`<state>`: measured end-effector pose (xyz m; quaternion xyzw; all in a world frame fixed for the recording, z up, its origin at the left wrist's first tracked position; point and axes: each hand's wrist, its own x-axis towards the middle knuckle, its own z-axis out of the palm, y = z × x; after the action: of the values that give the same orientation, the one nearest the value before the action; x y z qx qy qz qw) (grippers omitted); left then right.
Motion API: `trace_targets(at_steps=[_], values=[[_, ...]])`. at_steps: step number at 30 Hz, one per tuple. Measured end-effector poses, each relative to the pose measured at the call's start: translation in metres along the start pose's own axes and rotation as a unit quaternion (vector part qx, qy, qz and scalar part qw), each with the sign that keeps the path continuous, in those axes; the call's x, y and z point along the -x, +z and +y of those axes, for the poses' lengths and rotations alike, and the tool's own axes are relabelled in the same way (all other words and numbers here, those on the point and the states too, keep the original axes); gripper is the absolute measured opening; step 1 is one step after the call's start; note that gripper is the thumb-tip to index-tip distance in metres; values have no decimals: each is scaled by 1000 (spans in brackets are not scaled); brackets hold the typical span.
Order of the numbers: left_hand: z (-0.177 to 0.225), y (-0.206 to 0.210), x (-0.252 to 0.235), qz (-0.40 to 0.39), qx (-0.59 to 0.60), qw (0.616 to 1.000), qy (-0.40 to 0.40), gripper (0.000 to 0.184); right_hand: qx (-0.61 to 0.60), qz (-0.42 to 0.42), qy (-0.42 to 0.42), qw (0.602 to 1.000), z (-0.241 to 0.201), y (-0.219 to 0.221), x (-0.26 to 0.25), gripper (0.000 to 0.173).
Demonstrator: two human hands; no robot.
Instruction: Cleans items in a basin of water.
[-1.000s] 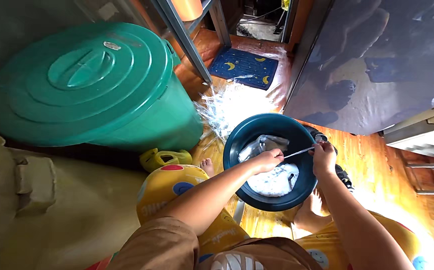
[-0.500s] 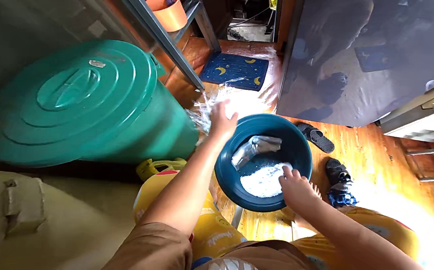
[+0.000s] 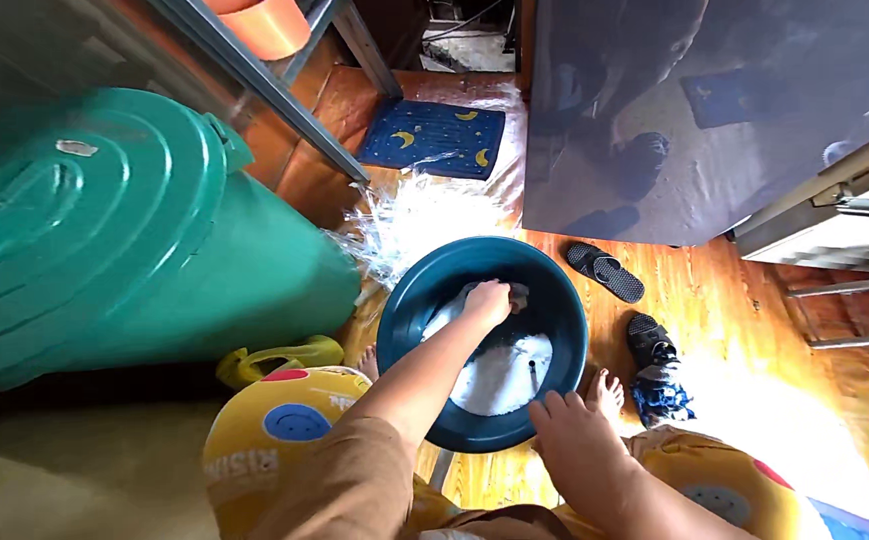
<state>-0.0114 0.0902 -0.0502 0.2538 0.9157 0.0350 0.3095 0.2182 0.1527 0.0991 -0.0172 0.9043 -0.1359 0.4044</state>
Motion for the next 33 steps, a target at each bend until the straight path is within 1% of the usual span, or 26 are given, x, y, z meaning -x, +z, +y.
trace_targets(at_steps=[3, 5, 8, 10, 13, 16, 19, 20, 22, 23, 24, 26, 28, 29, 30, 31, 33], values=[[7, -3, -5, -36, -20, 999, -34, 38, -14, -21, 0, 1000, 13, 3, -5, 42], [6, -6, -8, -53, -12, 998, -40, 35, -20, -34, -1, 999, 21, 5, -10, 42], [-3, -12, -12, -50, 26, 998, -23, 30, -22, -37, -18, 999, 30, 3, -15, 41], [-10, -16, -11, -37, 53, 998, 2, 25, -28, -32, -31, 999, 33, -2, -15, 40], [-18, -21, -3, -34, 67, 997, 30, 31, -37, -22, -44, 998, 33, -8, -17, 41], [-25, -27, 11, -11, 69, 997, 25, 34, -61, 15, -61, 996, 30, -9, -22, 38], [-32, -37, 29, 14, 87, 996, 24, 34, -81, 94, -82, 989, 27, -6, -32, 30], [-35, -41, 37, 25, 102, 994, 28, 32, -84, 121, -82, 986, 27, -5, -38, 33], [-39, -51, 56, 52, 140, 988, 42, 28, -115, 137, -50, 983, 26, -9, -54, 47], [-41, -56, 67, 66, 150, 985, 49, 25, -139, 148, -28, 979, 28, -9, -63, 49], [-43, -62, 78, 78, 153, 984, 55, 23, -163, 169, -12, 972, 31, -8, -73, 45], [-46, -74, 101, 93, 154, 982, 63, 21, -196, 207, -3, 958, 38, -6, -89, 30], [-49, -83, 123, 102, 155, 981, 65, 21, -243, 258, -30, 935, 45, -14, -100, 37], [-49, -86, 132, 108, 155, 980, 66, 21, -287, 283, -46, 914, 47, -22, -105, 35], [-51, -87, 139, 118, 156, 978, 70, 21, -342, 295, -62, 890, 46, -32, -110, 29], [-51, -88, 145, 125, 155, 978, 69, 20, -399, 291, -81, 866, 42, -42, -114, 27], [-52, -90, 153, 134, 151, 977, 67, 21, -480, 271, -126, 825, 27, -60, -117, 33]])
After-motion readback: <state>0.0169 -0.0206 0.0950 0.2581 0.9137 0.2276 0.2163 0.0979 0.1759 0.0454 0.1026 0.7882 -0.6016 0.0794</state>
